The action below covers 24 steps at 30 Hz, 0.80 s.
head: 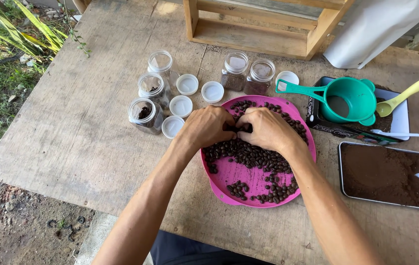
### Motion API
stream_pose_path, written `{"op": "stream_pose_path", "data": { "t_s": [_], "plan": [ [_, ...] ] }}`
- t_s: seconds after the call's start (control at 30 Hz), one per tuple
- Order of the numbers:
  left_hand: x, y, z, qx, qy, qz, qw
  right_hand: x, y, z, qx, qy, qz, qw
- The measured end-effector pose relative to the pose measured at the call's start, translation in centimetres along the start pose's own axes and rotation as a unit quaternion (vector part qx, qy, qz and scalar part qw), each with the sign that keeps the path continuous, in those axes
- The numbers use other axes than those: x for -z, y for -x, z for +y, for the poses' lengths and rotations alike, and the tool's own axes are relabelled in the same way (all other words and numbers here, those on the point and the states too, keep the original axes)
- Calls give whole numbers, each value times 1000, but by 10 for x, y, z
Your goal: Sort and pack roasted coffee beans from a tray into individual glass jars.
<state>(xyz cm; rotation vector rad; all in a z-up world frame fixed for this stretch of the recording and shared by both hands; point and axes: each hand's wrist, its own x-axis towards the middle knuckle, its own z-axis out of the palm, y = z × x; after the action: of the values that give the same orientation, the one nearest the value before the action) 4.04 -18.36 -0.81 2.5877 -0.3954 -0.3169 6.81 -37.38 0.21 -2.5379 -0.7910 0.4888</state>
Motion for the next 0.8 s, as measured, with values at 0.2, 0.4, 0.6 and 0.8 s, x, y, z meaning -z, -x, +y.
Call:
{"op": "stream_pose_path", "data": {
  "t_s": [0.2, 0.4, 0.6, 0.8],
  "plan": [
    [0, -2, 2, 4, -35, -15, 999, 2, 3, -8, -14, 15, -18, 1000],
    [-10, -5, -4, 1, -49, -1, 999, -1, 2, -3, 7, 3, -4, 1000],
    [-2, -2, -2, 3, -25, -2, 1000, 0, 2, 1, 18, -8, 10, 1000],
    [-4, -4, -2, 3, 19, 19, 1000, 1, 4, 3, 53, 16, 50, 997]
  ]
}}
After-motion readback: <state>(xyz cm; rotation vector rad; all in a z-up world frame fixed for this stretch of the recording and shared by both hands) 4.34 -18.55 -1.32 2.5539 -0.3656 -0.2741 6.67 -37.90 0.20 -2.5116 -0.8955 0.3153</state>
